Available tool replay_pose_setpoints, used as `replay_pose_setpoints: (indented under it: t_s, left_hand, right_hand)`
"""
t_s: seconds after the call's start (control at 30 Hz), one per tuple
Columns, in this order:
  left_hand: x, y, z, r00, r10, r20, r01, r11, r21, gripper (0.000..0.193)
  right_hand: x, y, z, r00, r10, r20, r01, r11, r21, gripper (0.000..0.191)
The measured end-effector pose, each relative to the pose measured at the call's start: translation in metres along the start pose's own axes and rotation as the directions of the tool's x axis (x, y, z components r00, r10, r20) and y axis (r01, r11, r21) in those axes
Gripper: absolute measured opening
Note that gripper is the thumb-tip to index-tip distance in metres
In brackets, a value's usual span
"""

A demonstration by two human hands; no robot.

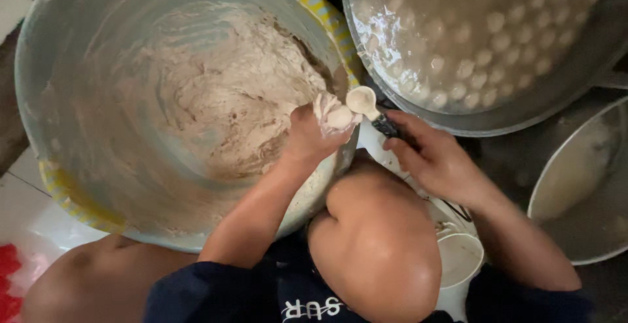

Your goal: The person kneads dough in a large plastic basin, pinches off portions, and uses a spoon to scoop and drop dough balls into a water-filled tray already filled with similar balls. They repeatedly gather dough, shape a portion by hand, and release it into the tray.

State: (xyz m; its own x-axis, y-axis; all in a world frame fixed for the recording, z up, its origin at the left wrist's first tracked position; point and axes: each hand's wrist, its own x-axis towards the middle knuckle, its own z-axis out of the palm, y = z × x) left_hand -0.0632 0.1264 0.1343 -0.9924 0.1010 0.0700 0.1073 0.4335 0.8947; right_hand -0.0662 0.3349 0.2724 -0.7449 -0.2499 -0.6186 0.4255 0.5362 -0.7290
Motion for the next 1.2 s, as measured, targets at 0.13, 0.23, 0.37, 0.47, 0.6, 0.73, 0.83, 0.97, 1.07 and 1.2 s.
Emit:
replay_pose_setpoints:
  t_s: [0.13, 0.23, 0.37, 0.47, 0.6, 0.73, 0.83, 0.97, 1.07, 1.2]
  left_hand:
    - [0.002, 0.002, 0.009, 0.992, -0.124, 0.015, 0.123, 0.991, 0.058, 0.022]
    - [0.005, 0.002, 0.010, 0.992, -0.110, -0.063, 0.121, 0.971, 0.207, 0.021]
    - [0.010, -0.013, 0.000, 0.991, -0.087, -0.101, 0.116, 0.938, 0.327, 0.038]
    - [0.006, -0.022, -0.001, 0.968, -0.091, -0.233, 0.185, 0.888, 0.421, 0.034]
    - [-0.002, -0.026, 0.006, 0.958, 0.033, -0.286, 0.043, 0.966, 0.256, 0.029]
    - [-0.009, -0.027, 0.011, 0.975, -0.029, -0.222, 0.047, 0.996, 0.075, 0.016]
    - [-0.016, -0.023, 0.013, 0.967, -0.216, -0.133, 0.217, 0.976, -0.008, 0.024]
    - [-0.019, -0.010, 0.015, 0.999, 0.032, -0.036, -0.027, 0.990, 0.137, 0.019]
    - [-0.016, 0.003, 0.014, 1.000, 0.002, -0.023, -0.001, 0.999, 0.032, 0.019]
    - [-0.010, 0.014, 0.019, 0.984, -0.178, 0.028, 0.173, 0.976, 0.134, 0.021]
  right_hand:
    - [0.000, -0.010, 0.007, 0.945, -0.328, 0.006, 0.322, 0.921, -0.218, 0.043]
    - [0.004, -0.001, 0.005, 0.994, 0.027, 0.103, -0.027, 1.000, 0.000, 0.043]
    - [0.008, 0.025, -0.008, 0.994, 0.085, 0.076, -0.104, 0.948, 0.302, 0.048]
    - [0.002, 0.049, -0.032, 0.971, 0.131, -0.199, -0.104, 0.984, 0.141, 0.055]
    - [-0.004, 0.074, -0.064, 0.864, -0.253, -0.435, 0.094, 0.930, -0.355, 0.055]
    - [-0.002, 0.079, -0.079, 0.856, -0.093, -0.509, -0.025, 0.975, -0.219, 0.043]
    - [-0.006, 0.070, -0.066, 0.888, 0.049, -0.457, -0.080, 0.996, -0.049, 0.042]
    - [-0.008, 0.048, -0.019, 0.979, -0.127, -0.159, 0.130, 0.992, 0.007, 0.046]
    - [-0.008, 0.029, 0.004, 0.981, -0.147, -0.127, 0.116, 0.968, -0.221, 0.051]
    - [-0.003, 0.015, 0.007, 0.978, -0.209, -0.003, 0.202, 0.949, -0.242, 0.047]
